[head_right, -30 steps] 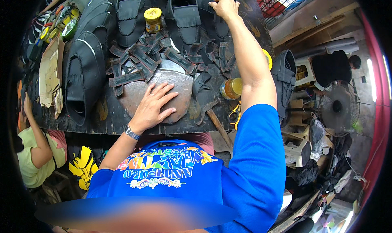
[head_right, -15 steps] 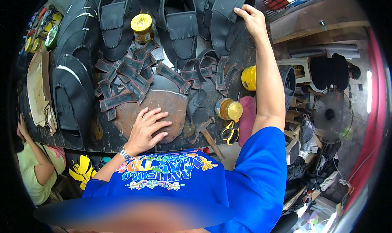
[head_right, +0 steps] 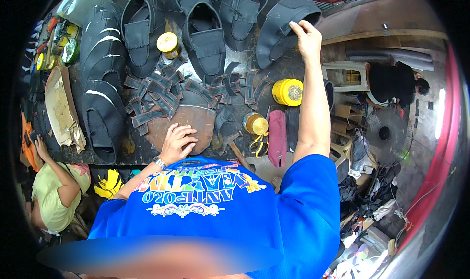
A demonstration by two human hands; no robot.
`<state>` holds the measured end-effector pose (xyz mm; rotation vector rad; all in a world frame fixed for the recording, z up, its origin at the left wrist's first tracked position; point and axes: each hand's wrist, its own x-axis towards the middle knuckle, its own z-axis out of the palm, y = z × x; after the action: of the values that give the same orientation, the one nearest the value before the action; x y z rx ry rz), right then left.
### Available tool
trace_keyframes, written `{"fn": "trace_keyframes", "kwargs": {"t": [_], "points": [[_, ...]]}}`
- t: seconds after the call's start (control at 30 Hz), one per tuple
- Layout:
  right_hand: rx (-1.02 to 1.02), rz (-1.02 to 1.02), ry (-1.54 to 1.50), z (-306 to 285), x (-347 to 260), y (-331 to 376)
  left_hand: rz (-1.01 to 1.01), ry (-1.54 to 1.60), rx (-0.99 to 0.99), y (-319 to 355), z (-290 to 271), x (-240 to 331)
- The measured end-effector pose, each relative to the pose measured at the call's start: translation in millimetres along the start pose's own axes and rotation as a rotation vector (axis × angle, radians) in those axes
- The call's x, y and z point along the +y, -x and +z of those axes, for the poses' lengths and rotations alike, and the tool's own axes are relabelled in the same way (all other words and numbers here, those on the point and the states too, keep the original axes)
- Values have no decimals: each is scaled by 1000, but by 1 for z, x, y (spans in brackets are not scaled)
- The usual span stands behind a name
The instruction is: The person handles a black sandal, opens it to inspect the interior, and compares it with another sandal. They then pick up and examine several small black strap pieces from the table, aligning and fitting them onto the sandal. The person continues to manipulate the straps and sandal components by hand.
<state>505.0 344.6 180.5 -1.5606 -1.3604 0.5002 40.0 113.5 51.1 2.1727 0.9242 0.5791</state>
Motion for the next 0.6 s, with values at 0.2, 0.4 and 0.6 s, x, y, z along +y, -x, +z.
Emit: {"fn": "trace_keyframes", "kwargs": {"t": [0.2, 0.4, 0.6], "points": [[-108, 0, 469, 10, 29, -16, -57, 122, -104, -14, -19, -7], [-179, 54, 557, 25, 47, -26, -352, 411, -142, -53, -52, 17], [-160, 64, 482, 28, 66, -33, -297, 637, -216, -130, -78, 64]]}}
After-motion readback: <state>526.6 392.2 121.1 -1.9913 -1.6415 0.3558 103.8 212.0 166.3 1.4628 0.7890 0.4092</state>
